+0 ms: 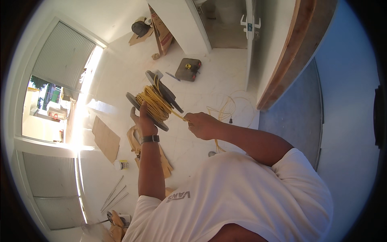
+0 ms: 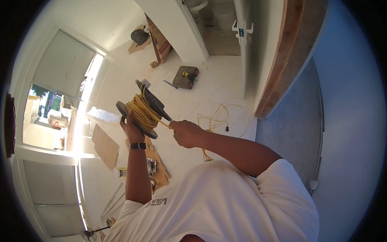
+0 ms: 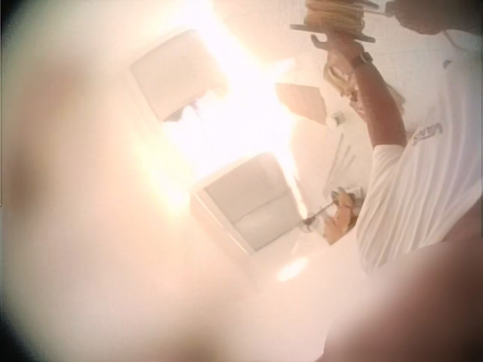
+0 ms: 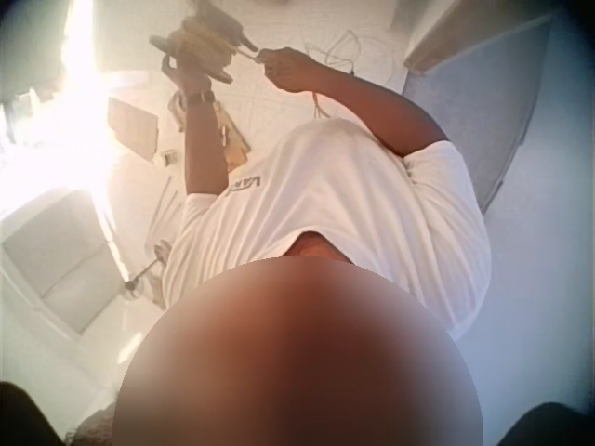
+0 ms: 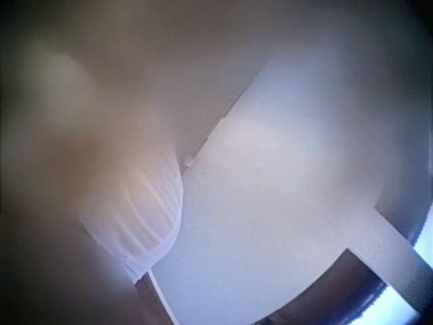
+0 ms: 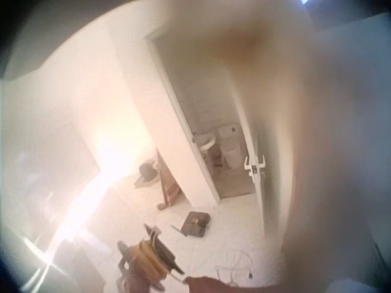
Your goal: The person picks up a yellow extension cord reel, walks through a room, and pulls out a length of cord. They then coil the cord back onto the reel and place the reel on the floor.
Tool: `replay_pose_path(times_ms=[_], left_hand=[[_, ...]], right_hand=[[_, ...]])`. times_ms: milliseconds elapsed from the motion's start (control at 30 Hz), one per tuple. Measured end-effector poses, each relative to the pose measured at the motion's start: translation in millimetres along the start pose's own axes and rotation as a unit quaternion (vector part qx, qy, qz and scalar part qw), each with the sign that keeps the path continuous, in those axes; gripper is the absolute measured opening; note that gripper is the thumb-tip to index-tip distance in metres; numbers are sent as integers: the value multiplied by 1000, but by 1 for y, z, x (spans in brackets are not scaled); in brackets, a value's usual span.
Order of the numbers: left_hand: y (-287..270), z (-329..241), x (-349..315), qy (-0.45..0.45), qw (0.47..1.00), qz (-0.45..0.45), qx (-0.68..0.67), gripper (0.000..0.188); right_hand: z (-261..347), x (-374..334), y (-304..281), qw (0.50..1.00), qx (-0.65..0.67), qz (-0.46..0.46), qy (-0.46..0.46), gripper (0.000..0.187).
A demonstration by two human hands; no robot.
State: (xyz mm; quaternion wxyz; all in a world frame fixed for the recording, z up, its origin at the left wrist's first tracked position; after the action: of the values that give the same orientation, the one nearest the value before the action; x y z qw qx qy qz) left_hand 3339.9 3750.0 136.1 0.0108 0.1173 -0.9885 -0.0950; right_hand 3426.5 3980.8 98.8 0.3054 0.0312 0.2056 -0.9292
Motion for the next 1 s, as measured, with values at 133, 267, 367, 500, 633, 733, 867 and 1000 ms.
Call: replay_pose_path(times_ms=[133,267,367,500,633,733,867,1000], left_hand=[[10,-21,1,-23,971,130,-199,55],[22,-47,-8,-21,965,140,-220,57],[34,-77,-7,22,958,215,-189,53],[35,-114,1,62,956,228,-175,55],[17,-143,28,89,976,139,-139,57],[6,-148,45,91,983,86,-132,60],[-7,-153,56,60,988,22,-138,69],[-20,-163,65,47,989,-45,-130,70]], right_hand=[[-59,11,3,1000,-19,-3,19,25],[-107,32,1,998,-39,-44,-11,21],[-121,32,8,998,-54,-17,-35,25],[-127,-5,19,996,-74,-37,-43,28],[-144,-58,26,991,-94,-89,-45,29],[-179,-102,29,987,-117,-109,33,24],[-239,-163,27,967,-166,-134,141,21],[-304,-242,10,925,-243,-126,264,22]])
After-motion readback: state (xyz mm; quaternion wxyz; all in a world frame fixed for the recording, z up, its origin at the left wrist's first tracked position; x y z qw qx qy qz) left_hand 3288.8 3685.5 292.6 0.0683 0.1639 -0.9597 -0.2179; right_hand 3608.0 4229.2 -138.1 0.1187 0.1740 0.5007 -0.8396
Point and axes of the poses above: each hand's wrist, its own x-axis towards the middle knuckle, its own y-axis out of the palm, z = x × y, the point moved 4 cm from there along x, towards the middle knuckle, and after that the axes turned 11 degrees about z, right-handed, at the moved point
